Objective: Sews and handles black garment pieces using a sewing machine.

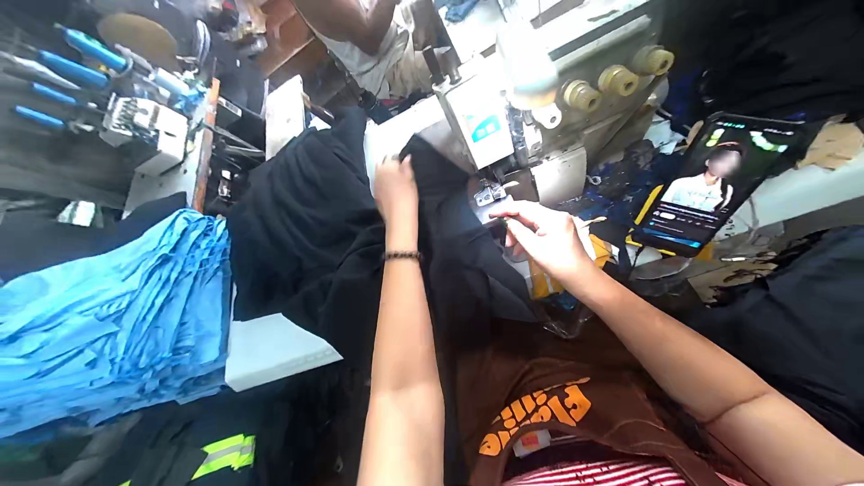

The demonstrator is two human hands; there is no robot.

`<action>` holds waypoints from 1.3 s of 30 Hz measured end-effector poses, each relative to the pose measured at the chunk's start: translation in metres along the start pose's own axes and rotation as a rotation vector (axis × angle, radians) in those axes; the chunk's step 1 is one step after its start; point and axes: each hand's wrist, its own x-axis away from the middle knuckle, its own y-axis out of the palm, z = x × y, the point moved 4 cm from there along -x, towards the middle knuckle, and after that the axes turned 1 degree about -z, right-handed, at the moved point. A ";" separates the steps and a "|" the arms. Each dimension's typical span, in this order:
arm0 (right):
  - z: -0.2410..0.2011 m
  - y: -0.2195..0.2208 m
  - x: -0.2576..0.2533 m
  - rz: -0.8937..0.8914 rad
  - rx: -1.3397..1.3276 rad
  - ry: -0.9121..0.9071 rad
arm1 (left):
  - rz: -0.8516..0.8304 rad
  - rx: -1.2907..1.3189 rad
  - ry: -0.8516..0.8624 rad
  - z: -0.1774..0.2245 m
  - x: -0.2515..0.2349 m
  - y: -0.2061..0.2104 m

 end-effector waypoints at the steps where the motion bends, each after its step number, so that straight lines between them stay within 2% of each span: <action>1: -0.004 -0.002 -0.003 -0.039 0.005 0.028 | 0.099 0.032 -0.032 -0.010 0.019 -0.011; 4: -0.022 0.003 -0.013 -0.071 -0.029 -0.015 | 0.448 0.077 0.012 -0.027 0.092 -0.055; 6: -0.035 0.012 -0.022 -0.118 -0.045 -0.087 | 0.653 0.167 0.052 -0.017 0.129 -0.085; 8: -0.043 0.022 -0.029 -0.208 0.011 -0.177 | 0.760 0.349 0.150 0.003 0.159 -0.101; 10: -0.041 0.027 -0.025 -0.279 0.085 -0.278 | 0.744 0.560 0.218 0.018 0.181 -0.101; 12: -0.037 0.022 -0.010 -0.275 0.245 -0.297 | 0.644 0.721 0.205 0.028 0.194 -0.086; 16: -0.013 -0.012 0.020 -0.168 0.634 -0.128 | 0.344 0.798 0.285 0.058 0.217 -0.027; 18: -0.003 -0.013 0.034 -0.154 0.695 -0.043 | 0.350 0.808 0.415 0.076 0.231 -0.011; 20: -0.002 -0.003 0.050 -0.180 0.598 -0.036 | 0.468 0.735 0.566 0.086 0.237 -0.026; 22: -0.002 0.011 0.059 -0.211 0.446 -0.087 | 0.637 0.574 0.661 0.078 0.230 -0.067; 25: -0.008 0.013 0.049 -0.276 0.134 -0.015 | 0.884 0.353 0.678 0.039 0.193 -0.129; 26: -0.012 0.010 0.043 -0.273 -0.014 0.004 | 0.915 0.313 0.674 0.035 0.171 -0.146; 29: -0.019 0.004 0.022 -0.224 -0.394 0.131 | 0.824 0.246 0.811 0.040 0.074 -0.176; 30: -0.020 0.002 0.015 -0.187 -0.424 0.171 | 0.715 0.207 0.812 0.044 0.046 -0.175; 32: -0.013 0.002 0.001 -0.085 -0.457 0.227 | 0.329 0.141 0.703 0.045 0.017 -0.159; 34: -0.003 0.003 -0.002 -0.022 -0.491 0.312 | 0.064 0.179 0.620 0.040 0.029 -0.132; 37: 0.002 0.003 -0.001 -0.010 -0.466 0.369 | -0.129 0.238 0.727 0.033 0.086 -0.088; 39: 0.004 0.003 0.000 0.028 -0.403 0.317 | -0.224 0.350 0.768 0.024 0.107 -0.062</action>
